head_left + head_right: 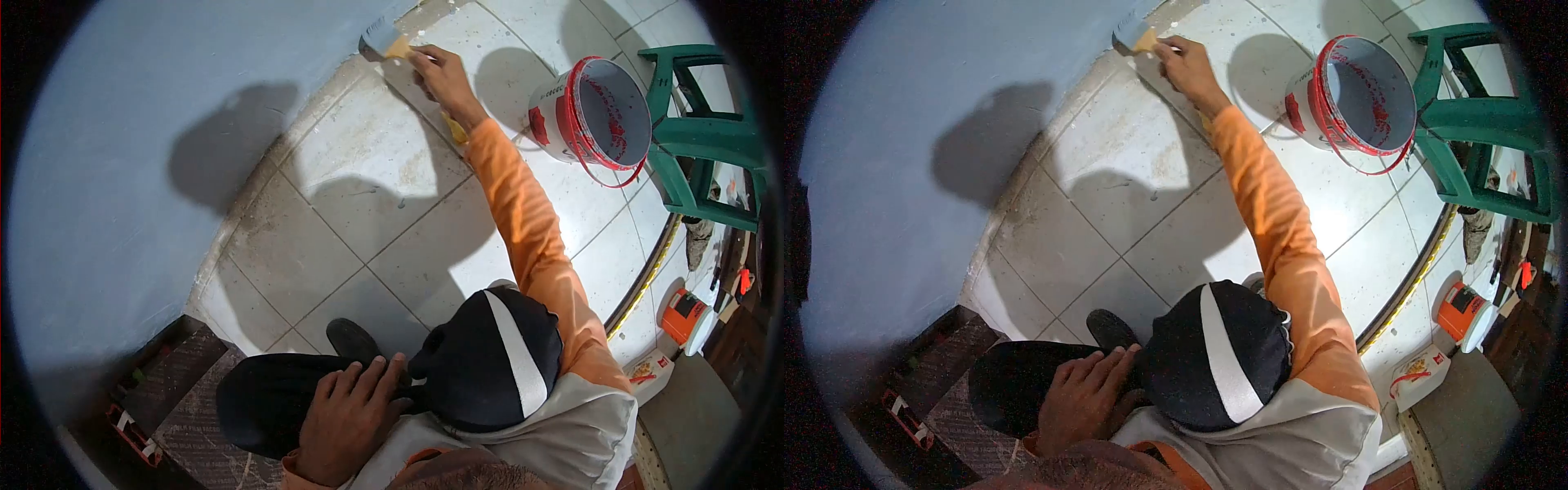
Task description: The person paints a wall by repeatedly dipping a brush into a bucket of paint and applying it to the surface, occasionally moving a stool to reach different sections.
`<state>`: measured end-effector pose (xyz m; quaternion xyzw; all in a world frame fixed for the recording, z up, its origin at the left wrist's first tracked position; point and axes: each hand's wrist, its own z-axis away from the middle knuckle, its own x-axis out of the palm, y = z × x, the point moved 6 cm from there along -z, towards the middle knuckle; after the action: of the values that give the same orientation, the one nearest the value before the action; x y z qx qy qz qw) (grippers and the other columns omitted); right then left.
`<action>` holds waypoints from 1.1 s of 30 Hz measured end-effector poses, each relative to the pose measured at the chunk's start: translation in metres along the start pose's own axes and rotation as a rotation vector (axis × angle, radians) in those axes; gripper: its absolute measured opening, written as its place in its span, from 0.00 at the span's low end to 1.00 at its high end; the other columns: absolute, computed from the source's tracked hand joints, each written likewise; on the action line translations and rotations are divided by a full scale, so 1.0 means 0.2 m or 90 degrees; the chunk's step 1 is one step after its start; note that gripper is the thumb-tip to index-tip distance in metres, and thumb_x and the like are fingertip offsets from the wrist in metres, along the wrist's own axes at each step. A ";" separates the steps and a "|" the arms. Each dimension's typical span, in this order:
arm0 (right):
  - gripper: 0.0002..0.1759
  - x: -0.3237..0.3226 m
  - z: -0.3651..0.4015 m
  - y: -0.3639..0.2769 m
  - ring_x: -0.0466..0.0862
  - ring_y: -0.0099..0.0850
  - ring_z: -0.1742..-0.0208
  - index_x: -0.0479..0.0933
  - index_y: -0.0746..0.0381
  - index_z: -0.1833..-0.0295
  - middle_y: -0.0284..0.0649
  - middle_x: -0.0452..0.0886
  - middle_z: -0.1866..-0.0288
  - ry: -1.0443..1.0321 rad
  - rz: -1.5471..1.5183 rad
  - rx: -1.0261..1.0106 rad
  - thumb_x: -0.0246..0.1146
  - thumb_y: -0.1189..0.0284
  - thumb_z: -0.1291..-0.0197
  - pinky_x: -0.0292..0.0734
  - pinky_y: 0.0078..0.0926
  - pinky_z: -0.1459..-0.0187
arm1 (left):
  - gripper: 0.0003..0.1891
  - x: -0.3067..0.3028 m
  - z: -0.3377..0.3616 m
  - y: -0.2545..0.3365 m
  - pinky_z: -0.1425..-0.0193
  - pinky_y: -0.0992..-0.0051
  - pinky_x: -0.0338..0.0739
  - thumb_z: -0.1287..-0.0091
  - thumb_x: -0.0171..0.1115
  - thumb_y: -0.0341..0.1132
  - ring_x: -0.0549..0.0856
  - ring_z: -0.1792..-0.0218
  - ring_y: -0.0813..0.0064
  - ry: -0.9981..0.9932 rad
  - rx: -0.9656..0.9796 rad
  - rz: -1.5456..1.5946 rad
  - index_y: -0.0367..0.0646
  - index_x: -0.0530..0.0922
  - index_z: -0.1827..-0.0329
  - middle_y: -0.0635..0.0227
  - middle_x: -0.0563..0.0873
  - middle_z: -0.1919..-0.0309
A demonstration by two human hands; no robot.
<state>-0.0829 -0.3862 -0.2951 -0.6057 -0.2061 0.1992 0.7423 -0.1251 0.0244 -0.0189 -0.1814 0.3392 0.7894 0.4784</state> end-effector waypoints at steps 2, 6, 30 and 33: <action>0.18 -0.11 0.02 -0.03 0.78 0.22 0.75 0.85 0.66 0.43 0.35 0.83 0.73 0.106 0.040 -0.062 0.64 0.62 0.24 0.73 0.25 0.73 | 0.32 0.02 0.02 -0.01 0.23 0.51 0.69 0.19 0.60 0.50 0.80 0.29 0.51 -0.006 0.006 -0.004 0.45 0.68 0.17 0.53 0.80 0.27; 0.18 -0.19 -0.07 -0.04 0.74 0.17 0.74 0.84 0.65 0.38 0.33 0.81 0.73 0.265 0.158 -0.240 0.65 0.65 0.23 0.69 0.23 0.74 | 0.34 0.04 0.01 -0.01 0.23 0.52 0.69 0.20 0.60 0.51 0.80 0.28 0.51 -0.033 -0.006 -0.025 0.47 0.65 0.16 0.54 0.80 0.27; 0.18 0.49 0.32 -0.79 0.86 0.36 0.66 0.83 0.65 0.39 0.48 0.87 0.67 -0.165 0.340 -0.351 0.68 0.66 0.28 0.81 0.36 0.59 | 0.31 0.06 0.11 0.03 0.32 0.56 0.76 0.18 0.58 0.50 0.86 0.38 0.48 0.117 0.086 -0.064 0.41 0.69 0.18 0.48 0.86 0.35; 0.18 0.03 -0.06 -1.08 0.80 0.23 0.67 0.88 0.61 0.39 0.36 0.86 0.68 -0.051 0.282 -0.340 0.68 0.63 0.28 0.78 0.28 0.62 | 0.31 0.08 0.17 0.02 0.33 0.56 0.77 0.18 0.58 0.49 0.86 0.38 0.48 0.153 0.088 -0.061 0.41 0.70 0.19 0.48 0.86 0.35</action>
<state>-0.0607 -0.4326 -0.0857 -0.8001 -0.1435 0.3181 0.4878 -0.1359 0.0573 -0.0033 -0.2568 0.4386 0.7132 0.4827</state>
